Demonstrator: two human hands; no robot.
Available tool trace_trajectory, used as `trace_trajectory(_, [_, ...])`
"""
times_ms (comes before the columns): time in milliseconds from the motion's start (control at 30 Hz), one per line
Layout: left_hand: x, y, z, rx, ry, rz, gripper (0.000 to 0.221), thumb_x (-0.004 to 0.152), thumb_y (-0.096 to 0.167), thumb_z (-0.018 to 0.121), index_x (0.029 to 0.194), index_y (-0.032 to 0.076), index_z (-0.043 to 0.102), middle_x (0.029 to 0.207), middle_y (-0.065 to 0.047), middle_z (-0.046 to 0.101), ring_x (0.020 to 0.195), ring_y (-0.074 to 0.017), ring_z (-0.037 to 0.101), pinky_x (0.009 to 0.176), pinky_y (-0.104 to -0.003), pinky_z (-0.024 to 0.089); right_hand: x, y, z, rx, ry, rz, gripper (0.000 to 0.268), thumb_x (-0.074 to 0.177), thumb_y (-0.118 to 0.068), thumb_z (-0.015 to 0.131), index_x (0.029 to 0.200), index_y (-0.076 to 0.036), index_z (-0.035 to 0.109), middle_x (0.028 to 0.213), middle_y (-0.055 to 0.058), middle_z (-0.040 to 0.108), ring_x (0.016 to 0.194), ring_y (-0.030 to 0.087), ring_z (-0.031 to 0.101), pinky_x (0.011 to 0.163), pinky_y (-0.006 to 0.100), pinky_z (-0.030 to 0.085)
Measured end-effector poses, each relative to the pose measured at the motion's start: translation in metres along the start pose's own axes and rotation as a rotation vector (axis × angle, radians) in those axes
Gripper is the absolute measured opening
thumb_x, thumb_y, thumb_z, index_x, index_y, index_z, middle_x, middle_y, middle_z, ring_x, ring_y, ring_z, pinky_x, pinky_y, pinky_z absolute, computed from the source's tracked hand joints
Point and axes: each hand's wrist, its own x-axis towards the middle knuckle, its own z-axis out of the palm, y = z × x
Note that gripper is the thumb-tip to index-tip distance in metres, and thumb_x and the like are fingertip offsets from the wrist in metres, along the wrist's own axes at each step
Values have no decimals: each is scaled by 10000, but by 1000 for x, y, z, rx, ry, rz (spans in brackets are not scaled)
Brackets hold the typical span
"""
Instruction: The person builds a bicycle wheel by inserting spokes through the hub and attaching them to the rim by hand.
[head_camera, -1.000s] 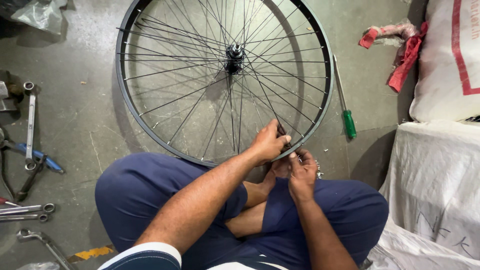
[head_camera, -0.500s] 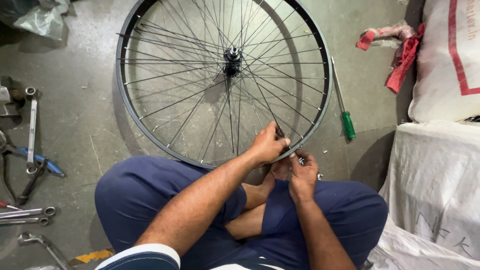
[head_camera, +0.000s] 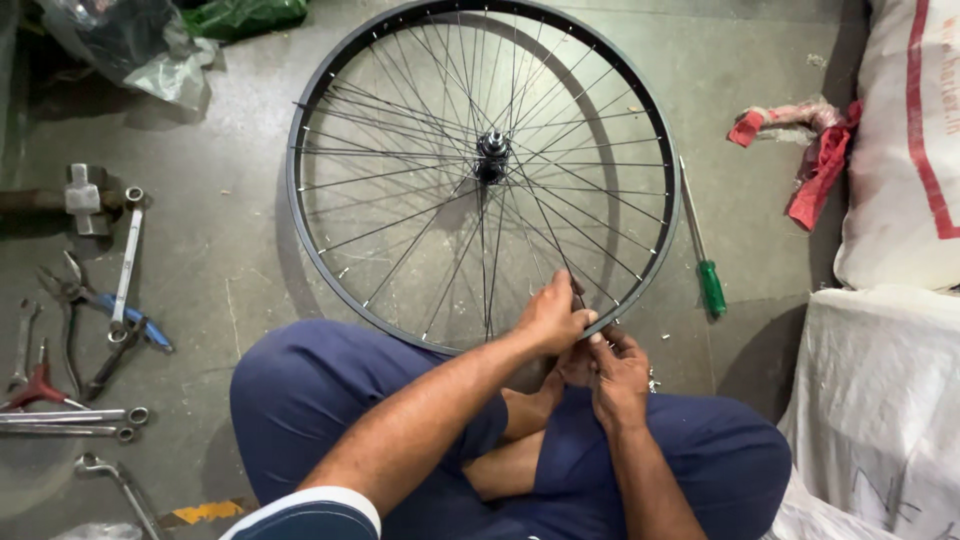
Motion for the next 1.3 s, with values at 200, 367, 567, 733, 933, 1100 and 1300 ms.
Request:
trace_trajectory(200, [0, -2, 3, -64, 26, 63, 516, 787, 236, 790, 1163, 20, 510, 1017, -157, 750, 997, -337, 731, 850, -424, 554, 0, 0, -2, -17, 42, 25, 292, 928, -39, 717, 1200, 44, 648, 956, 53, 716, 722, 72, 623, 621, 202, 484])
trace_trajectory(367, [-7, 5, 4, 95, 97, 7, 525, 837, 268, 818, 1184, 8, 521, 978, -222, 710, 975, -405, 700, 850, -468, 539, -6, -11, 10, 23, 30, 34, 307, 874, 10, 701, 1168, 48, 625, 939, 65, 718, 741, 107, 668, 663, 251, 557])
trace_trajectory(567, [-6, 18, 0, 198, 114, 32, 520, 840, 299, 800, 1166, 0, 527, 969, -243, 703, 964, -443, 688, 845, -508, 534, -2, -15, 8, 21, 28, 57, 227, 918, -67, 691, 1125, 26, 689, 877, 43, 691, 677, 85, 577, 600, 216, 454])
trace_trajectory(733, [-10, 35, -30, 507, 116, 186, 429, 898, 343, 735, 1128, 29, 553, 986, -186, 705, 963, -405, 685, 827, -478, 523, 0, -21, 10, 119, 86, 102, 263, 995, -291, 624, 982, -37, 693, 796, 5, 664, 638, 75, 570, 526, 217, 411])
trace_trajectory(933, [25, 42, -43, 715, -275, 742, 265, 735, 226, 698, 984, 155, 643, 903, -69, 730, 957, -307, 708, 959, -511, 387, 0, -24, 9, -172, 133, 85, 273, 994, -337, 683, 940, -70, 705, 775, -32, 634, 637, 53, 531, 535, 210, 384])
trace_trajectory(1100, [40, 37, -41, 598, -526, 559, 390, 770, 266, 704, 1133, 159, 607, 885, -73, 748, 906, -298, 703, 896, -543, 327, 3, -23, 8, -221, 100, 60, 270, 980, -349, 679, 932, -85, 706, 770, -40, 623, 652, 45, 536, 554, 210, 390])
trace_trajectory(1300, [45, 30, -33, 652, -512, 546, 352, 854, 282, 646, 1185, 169, 605, 924, -92, 765, 917, -300, 726, 936, -533, 335, 17, -6, -6, -163, 109, 51, 274, 986, -319, 698, 910, -56, 690, 766, -17, 630, 653, 67, 526, 560, 228, 375])
